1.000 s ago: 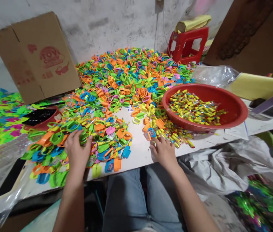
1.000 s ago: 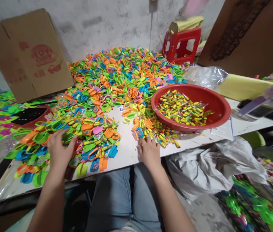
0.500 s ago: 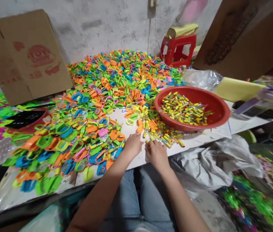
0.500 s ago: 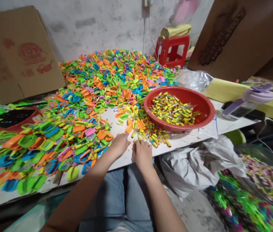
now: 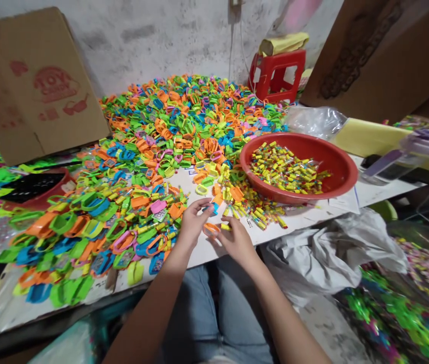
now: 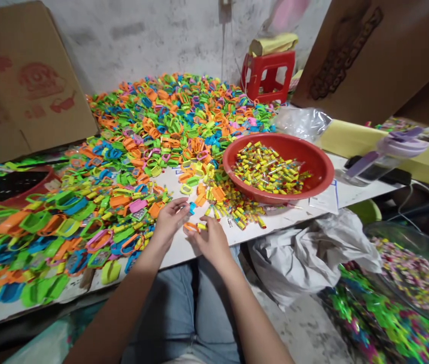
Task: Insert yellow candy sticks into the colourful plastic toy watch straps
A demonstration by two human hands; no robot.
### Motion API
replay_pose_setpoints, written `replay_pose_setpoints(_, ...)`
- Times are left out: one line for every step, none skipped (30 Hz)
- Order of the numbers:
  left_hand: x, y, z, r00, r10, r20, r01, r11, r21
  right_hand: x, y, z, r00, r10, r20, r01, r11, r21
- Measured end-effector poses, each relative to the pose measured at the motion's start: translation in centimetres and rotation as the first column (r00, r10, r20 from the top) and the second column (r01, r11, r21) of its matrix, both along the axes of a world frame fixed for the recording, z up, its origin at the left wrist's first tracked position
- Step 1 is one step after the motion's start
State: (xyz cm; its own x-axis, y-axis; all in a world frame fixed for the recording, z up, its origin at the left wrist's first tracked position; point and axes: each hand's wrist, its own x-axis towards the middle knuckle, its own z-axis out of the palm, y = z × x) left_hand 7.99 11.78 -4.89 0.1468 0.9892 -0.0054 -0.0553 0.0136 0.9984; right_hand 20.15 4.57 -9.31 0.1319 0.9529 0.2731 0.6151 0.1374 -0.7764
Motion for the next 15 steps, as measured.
replay_pose_setpoints(-0.1,-0.4,0.3,0.999,0.012,0.046,-0.011,1.000,-0.021,-0.2,-0.1,0.4,0.997,0.027,0.078,-0.024,0.999,-0.041)
replay_pose_setpoints(-0.3,-0.8,0.7,0.995,0.019,0.097,-0.014,0.998,-0.053,-0.3,-0.2,0.8,0.984,0.054,0.170,-0.039,0.995,-0.087)
replay_pose_setpoints(-0.4,-1.2,1.1,0.986,0.027,0.164,-0.010,0.994,-0.107,-0.3,-0.3,1.1,0.964,0.074,0.256,-0.040,0.990,-0.135)
replay_pose_setpoints(-0.5,-1.7,1.5,0.966,0.042,0.255,0.005,0.984,-0.180,-0.3,-0.3,1.3,0.943,0.077,0.322,-0.021,0.984,-0.174)
replay_pose_setpoints(-0.7,-2.2,1.9,0.930,0.069,0.362,0.033,0.963,-0.268,-0.2,-0.3,1.4,0.930,0.061,0.364,0.012,0.981,-0.195)
replay_pose_setpoints(-0.8,-2.6,2.3,0.877,0.105,0.468,0.080,0.930,-0.359,-0.1,-0.2,1.4,0.928,0.030,0.373,0.047,0.980,-0.195)
replay_pose_setpoints(-0.8,-2.9,2.7,0.816,0.144,0.559,0.143,0.888,-0.437,0.1,-0.2,1.3,0.939,-0.014,0.345,0.079,0.981,-0.176)
replay_pose_setpoints(-0.9,-3.2,3.0,0.764,0.175,0.621,0.205,0.847,-0.491,0.3,-0.1,1.3,0.958,-0.062,0.279,0.106,0.984,-0.144)
replay_pose_setpoints(-0.9,-3.5,3.3,0.736,0.192,0.649,0.245,0.818,-0.521,0.5,-0.1,1.2,0.979,-0.102,0.177,0.122,0.987,-0.107)
replay_pose_setpoints(-0.9,-3.7,3.4,0.731,0.196,0.654,0.265,0.802,-0.536,0.5,-0.1,1.1,0.991,-0.120,0.050,0.124,0.990,-0.073)
replay_pose_setpoints(-0.9,-3.8,3.5,0.743,0.190,0.642,0.262,0.800,-0.539,0.5,-0.2,1.2,0.990,-0.115,-0.081,0.112,0.993,-0.046)
replay_pose_setpoints(-1.0,-4.0,3.5,0.766,0.176,0.618,0.241,0.813,-0.530,0.5,-0.4,1.3,0.976,-0.092,-0.196,0.089,0.996,-0.024)
replay_pose_setpoints(-1.0,-4.1,3.4,0.796,0.158,0.584,0.212,0.832,-0.513,0.3,-0.6,1.6,0.958,-0.059,-0.281,0.061,0.998,-0.002)
replay_pose_setpoints(-1.1,-4.3,3.2,0.828,0.134,0.544,0.187,0.849,-0.494,0.1,-0.9,1.9,0.942,-0.023,-0.335,0.032,0.999,0.023)
replay_pose_setpoints(-1.2,-4.5,3.1,0.858,0.103,0.504,0.175,0.862,-0.475,-0.1,-1.2,2.2,0.932,0.006,-0.364,0.012,0.999,0.046)
